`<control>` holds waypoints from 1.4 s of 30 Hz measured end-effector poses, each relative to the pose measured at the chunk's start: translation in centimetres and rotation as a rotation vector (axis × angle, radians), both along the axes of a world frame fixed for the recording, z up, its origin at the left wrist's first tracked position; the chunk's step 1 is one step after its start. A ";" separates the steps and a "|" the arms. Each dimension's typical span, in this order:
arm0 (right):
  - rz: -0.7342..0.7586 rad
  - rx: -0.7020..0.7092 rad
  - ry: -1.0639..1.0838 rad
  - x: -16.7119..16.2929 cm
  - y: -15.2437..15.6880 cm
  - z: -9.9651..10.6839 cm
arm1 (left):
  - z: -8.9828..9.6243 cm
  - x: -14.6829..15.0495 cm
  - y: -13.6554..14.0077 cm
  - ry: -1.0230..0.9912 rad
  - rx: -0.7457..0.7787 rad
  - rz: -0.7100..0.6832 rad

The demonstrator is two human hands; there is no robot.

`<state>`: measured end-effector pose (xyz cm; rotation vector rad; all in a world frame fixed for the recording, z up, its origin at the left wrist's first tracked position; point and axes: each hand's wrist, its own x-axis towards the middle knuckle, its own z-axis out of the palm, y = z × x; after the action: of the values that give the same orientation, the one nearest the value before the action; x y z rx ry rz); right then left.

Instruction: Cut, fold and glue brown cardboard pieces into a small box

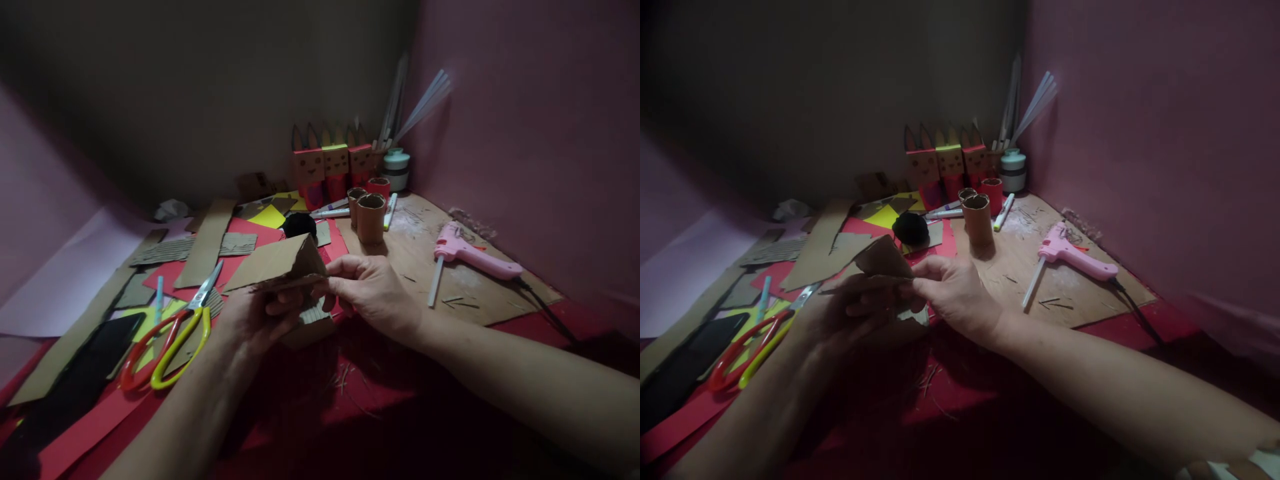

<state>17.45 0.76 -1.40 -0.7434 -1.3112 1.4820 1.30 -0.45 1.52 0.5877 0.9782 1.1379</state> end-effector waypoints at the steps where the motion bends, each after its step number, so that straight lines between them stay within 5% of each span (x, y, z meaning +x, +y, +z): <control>1: -0.017 0.017 -0.014 0.0 0.0 -0.2 | -0.1 -0.1 0.0 0.005 0.004 -0.003; 9: -0.109 0.081 -0.067 -0.2 -0.2 -0.2 | 0.1 0.4 -0.2 0.009 0.022 -0.004; 14: -0.007 -0.139 0.118 0.3 1.0 -0.1 | 0.7 0.3 -0.4 -0.018 0.039 0.007; 23: 0.011 -0.525 0.292 0.5 2.1 -0.4 | 0.0 0.8 -1.5 0.260 0.411 0.134; 33: 0.049 -0.414 0.250 0.3 1.3 -0.4 | -0.2 1.6 -1.9 0.620 0.484 0.246; 42: 0.043 -0.389 0.212 0.1 1.2 -0.5 | -1.0 1.6 -1.0 0.610 0.434 0.258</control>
<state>17.57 2.00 -1.86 -0.7810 -0.8941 1.8236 2.88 -1.43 0.56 1.2342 1.3602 1.4531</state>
